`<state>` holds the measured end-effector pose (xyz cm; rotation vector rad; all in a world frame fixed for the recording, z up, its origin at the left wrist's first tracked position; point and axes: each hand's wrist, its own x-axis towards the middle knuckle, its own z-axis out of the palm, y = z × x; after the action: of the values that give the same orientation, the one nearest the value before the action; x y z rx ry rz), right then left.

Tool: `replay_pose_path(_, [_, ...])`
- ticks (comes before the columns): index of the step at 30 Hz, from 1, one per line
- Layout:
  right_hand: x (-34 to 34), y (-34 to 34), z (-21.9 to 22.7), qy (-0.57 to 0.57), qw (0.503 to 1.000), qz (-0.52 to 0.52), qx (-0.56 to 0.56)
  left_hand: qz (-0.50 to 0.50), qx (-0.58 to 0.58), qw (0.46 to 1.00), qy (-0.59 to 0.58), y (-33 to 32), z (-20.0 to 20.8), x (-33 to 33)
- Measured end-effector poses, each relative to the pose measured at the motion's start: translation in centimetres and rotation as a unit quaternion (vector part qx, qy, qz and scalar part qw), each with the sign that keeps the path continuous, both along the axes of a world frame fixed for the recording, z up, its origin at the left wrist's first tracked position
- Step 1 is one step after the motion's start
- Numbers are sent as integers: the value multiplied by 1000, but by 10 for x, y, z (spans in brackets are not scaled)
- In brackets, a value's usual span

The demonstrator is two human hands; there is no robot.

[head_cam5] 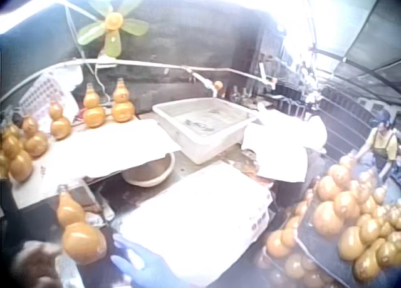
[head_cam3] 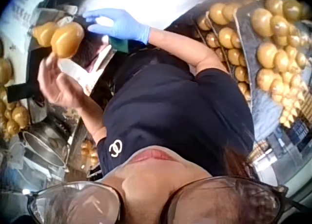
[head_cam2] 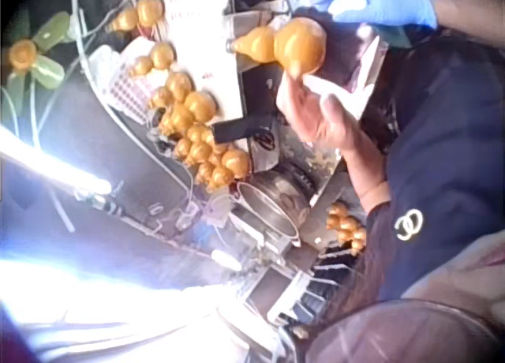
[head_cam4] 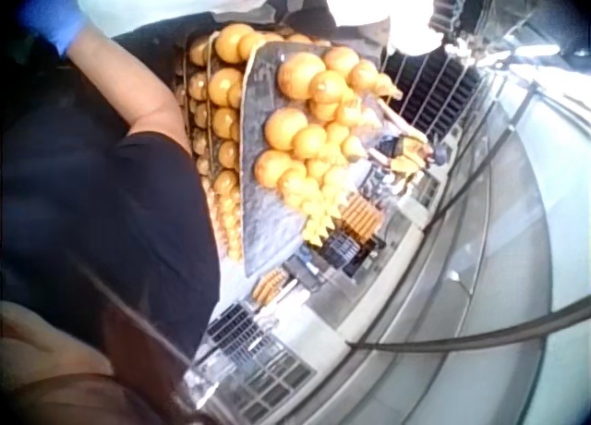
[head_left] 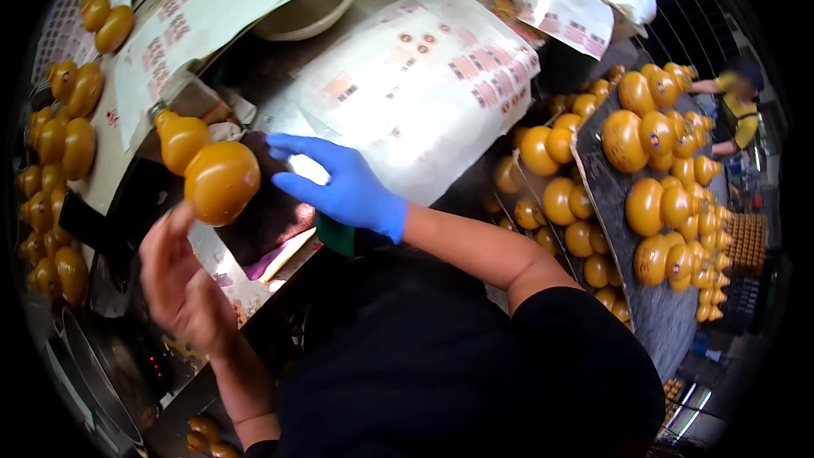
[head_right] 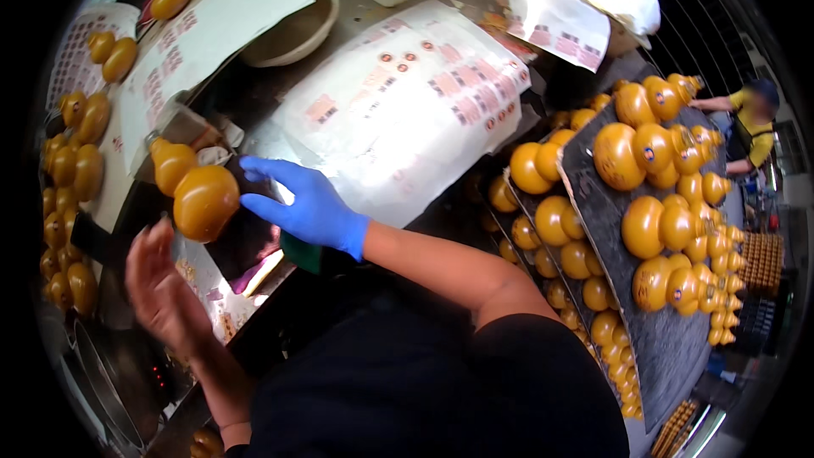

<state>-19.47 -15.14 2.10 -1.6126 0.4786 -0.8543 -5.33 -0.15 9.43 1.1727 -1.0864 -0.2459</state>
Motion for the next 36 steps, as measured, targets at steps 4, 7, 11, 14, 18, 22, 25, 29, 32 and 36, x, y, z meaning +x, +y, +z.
replay_pose_path(4, [-82,4,-3,91,980,-96,152,-129,-263,943,161,-22,93,-67])
replay_pose_path(7, [-135,-9,-34,75,953,-259,136,-140,-294,932,161,-25,111,-72])
replay_pose_path(11, [-182,-40,-60,101,935,-329,81,-122,-325,925,155,-13,117,-74])
replay_pose_path(14, [-197,-74,-62,252,897,-351,-93,-111,-333,925,145,-13,118,-77])
replay_pose_path(18, [-193,-105,-38,557,752,-311,-165,-104,-337,925,142,-11,114,-83])
replay_pose_path(22, [-205,-98,-43,471,819,-252,-209,-96,-339,925,144,-6,113,-86])
replay_pose_path(25, [-225,-73,-76,236,937,-243,-81,-95,-330,928,147,-7,112,-85])
replay_pose_path(29, [-228,-61,-92,9,865,-372,336,-86,-299,940,139,-5,107,-82])
replay_pose_path(32, [-213,-61,-87,0,798,-304,520,-88,-202,967,127,-13,92,-77])
replay_pose_path(36, [-202,-64,-87,-26,819,-304,486,-109,-84,990,42,-11,50,-50])
